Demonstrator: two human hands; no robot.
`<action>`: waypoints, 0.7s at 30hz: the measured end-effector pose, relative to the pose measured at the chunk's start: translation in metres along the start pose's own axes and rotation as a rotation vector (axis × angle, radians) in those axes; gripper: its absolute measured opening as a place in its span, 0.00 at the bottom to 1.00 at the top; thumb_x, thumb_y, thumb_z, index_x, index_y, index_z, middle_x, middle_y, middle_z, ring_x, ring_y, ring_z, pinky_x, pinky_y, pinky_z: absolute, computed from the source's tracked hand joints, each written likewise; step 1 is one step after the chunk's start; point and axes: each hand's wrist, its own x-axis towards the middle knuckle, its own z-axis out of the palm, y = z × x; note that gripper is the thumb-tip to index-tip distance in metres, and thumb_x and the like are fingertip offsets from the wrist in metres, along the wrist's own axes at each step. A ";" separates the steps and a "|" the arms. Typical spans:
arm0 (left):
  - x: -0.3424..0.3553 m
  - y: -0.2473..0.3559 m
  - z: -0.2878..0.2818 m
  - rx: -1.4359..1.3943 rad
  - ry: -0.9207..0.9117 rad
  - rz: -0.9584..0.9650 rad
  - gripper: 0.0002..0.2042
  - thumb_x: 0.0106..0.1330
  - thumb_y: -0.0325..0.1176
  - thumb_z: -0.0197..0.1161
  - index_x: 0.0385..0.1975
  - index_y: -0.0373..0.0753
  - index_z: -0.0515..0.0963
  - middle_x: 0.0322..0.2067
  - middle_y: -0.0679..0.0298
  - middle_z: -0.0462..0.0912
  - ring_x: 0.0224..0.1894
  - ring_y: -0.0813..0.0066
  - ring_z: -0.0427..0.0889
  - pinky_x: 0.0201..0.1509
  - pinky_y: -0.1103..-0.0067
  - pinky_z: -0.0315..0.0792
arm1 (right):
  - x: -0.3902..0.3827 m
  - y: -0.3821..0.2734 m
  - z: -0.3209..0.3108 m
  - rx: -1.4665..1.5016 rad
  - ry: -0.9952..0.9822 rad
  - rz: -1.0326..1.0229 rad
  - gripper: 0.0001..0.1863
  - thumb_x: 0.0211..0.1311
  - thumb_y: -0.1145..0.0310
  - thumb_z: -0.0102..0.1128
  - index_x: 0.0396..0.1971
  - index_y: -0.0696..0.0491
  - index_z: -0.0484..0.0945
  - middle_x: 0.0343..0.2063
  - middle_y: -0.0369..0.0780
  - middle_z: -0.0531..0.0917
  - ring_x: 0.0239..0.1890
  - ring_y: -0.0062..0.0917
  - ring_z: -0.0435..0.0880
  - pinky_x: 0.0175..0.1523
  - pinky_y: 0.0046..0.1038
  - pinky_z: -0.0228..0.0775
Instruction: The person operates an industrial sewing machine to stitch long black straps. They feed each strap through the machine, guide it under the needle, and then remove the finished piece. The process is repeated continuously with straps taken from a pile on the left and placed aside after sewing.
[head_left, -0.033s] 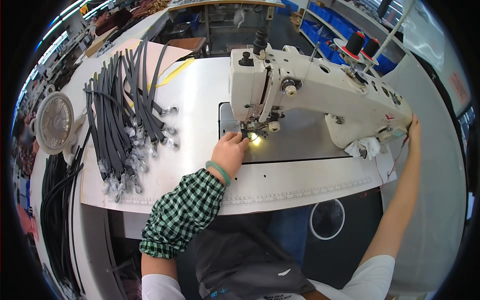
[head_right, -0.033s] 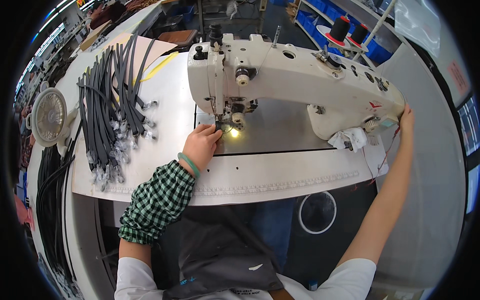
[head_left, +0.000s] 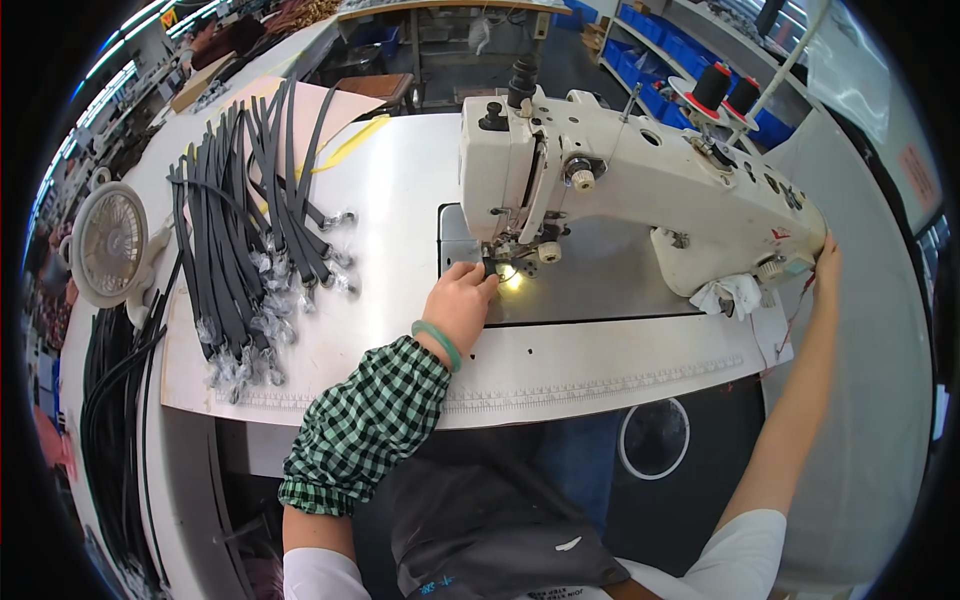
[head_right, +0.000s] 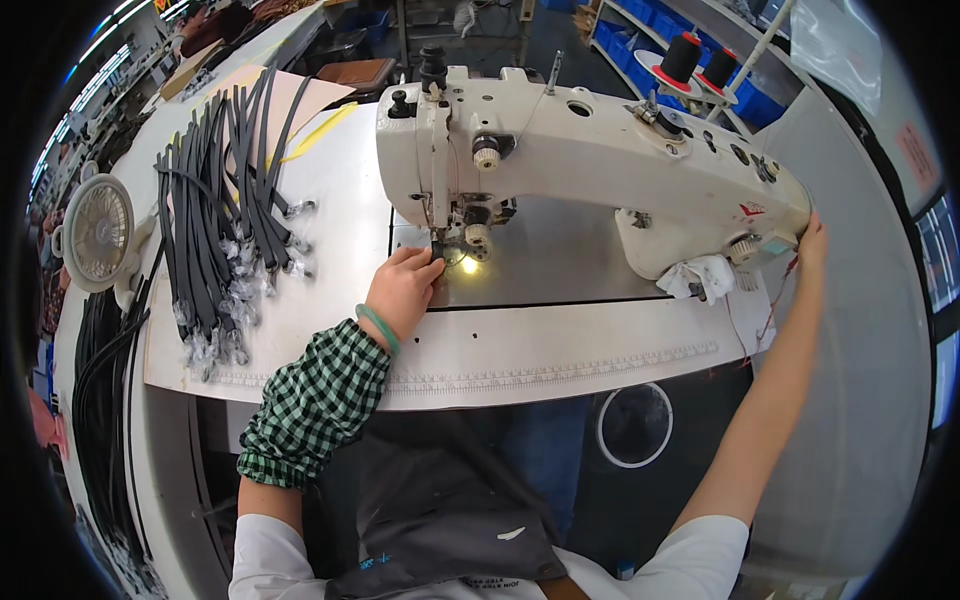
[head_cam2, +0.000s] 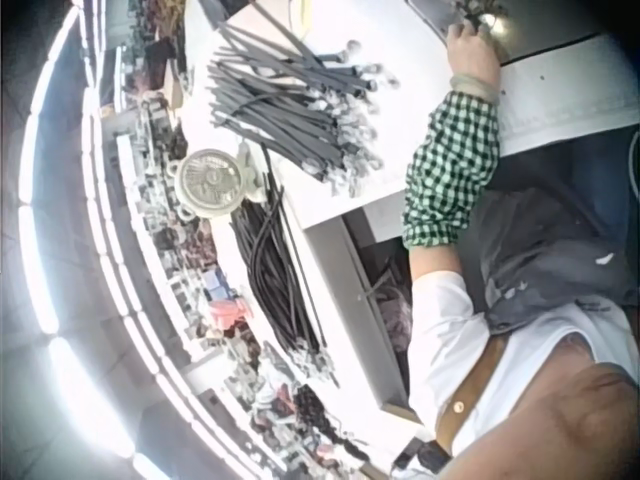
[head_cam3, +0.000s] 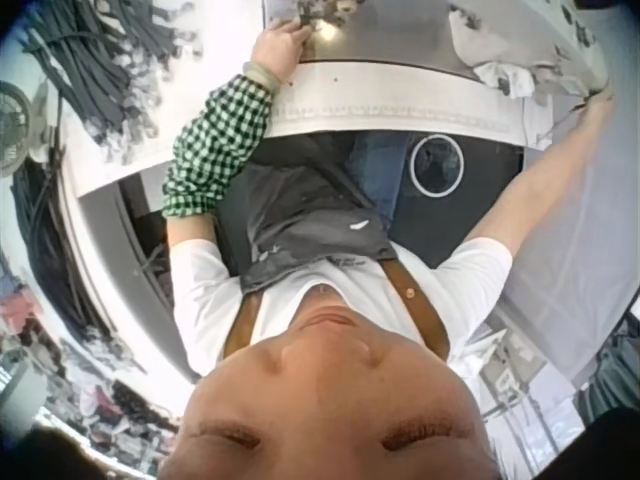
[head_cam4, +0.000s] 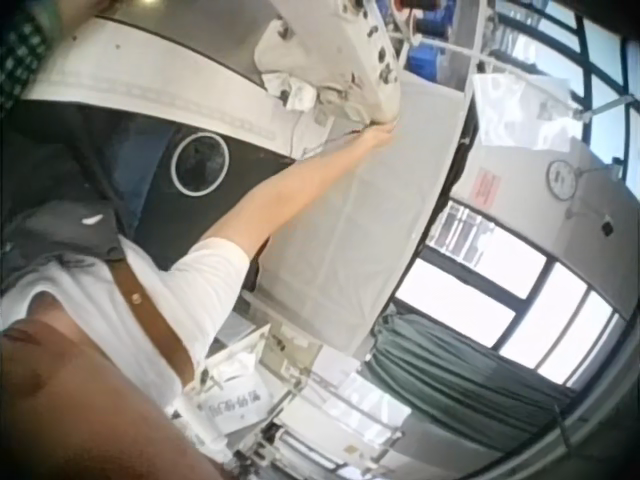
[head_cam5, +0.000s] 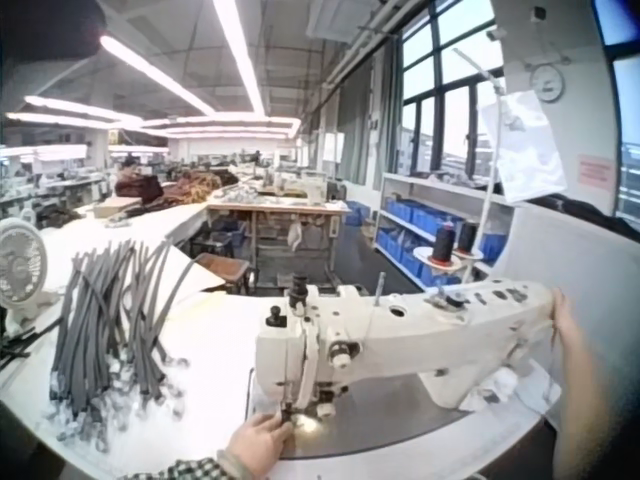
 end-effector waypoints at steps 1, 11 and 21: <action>0.007 0.004 0.006 -0.039 0.014 0.031 0.13 0.44 0.21 0.56 0.32 0.35 0.76 0.37 0.60 0.77 0.41 0.65 0.74 0.45 0.75 0.71 | 0.007 0.032 -0.020 0.043 0.110 -0.087 0.23 0.62 0.53 0.38 0.40 0.61 0.69 0.37 0.46 0.75 0.40 0.29 0.73 0.45 0.28 0.64; 0.008 0.001 0.000 -0.015 0.019 0.030 0.10 0.47 0.24 0.57 0.31 0.38 0.78 0.35 0.62 0.78 0.40 0.67 0.75 0.42 0.76 0.72 | -0.018 0.036 0.004 0.235 0.284 -0.160 0.26 0.63 0.53 0.36 0.44 0.62 0.68 0.41 0.45 0.75 0.45 0.31 0.72 0.50 0.28 0.60; 0.006 -0.003 0.004 -0.011 0.054 0.034 0.09 0.47 0.23 0.56 0.30 0.36 0.77 0.34 0.61 0.78 0.39 0.66 0.75 0.42 0.76 0.72 | 0.005 -0.005 -0.015 -0.119 0.031 -0.057 0.26 0.62 0.51 0.37 0.44 0.60 0.68 0.40 0.45 0.76 0.45 0.31 0.73 0.49 0.28 0.62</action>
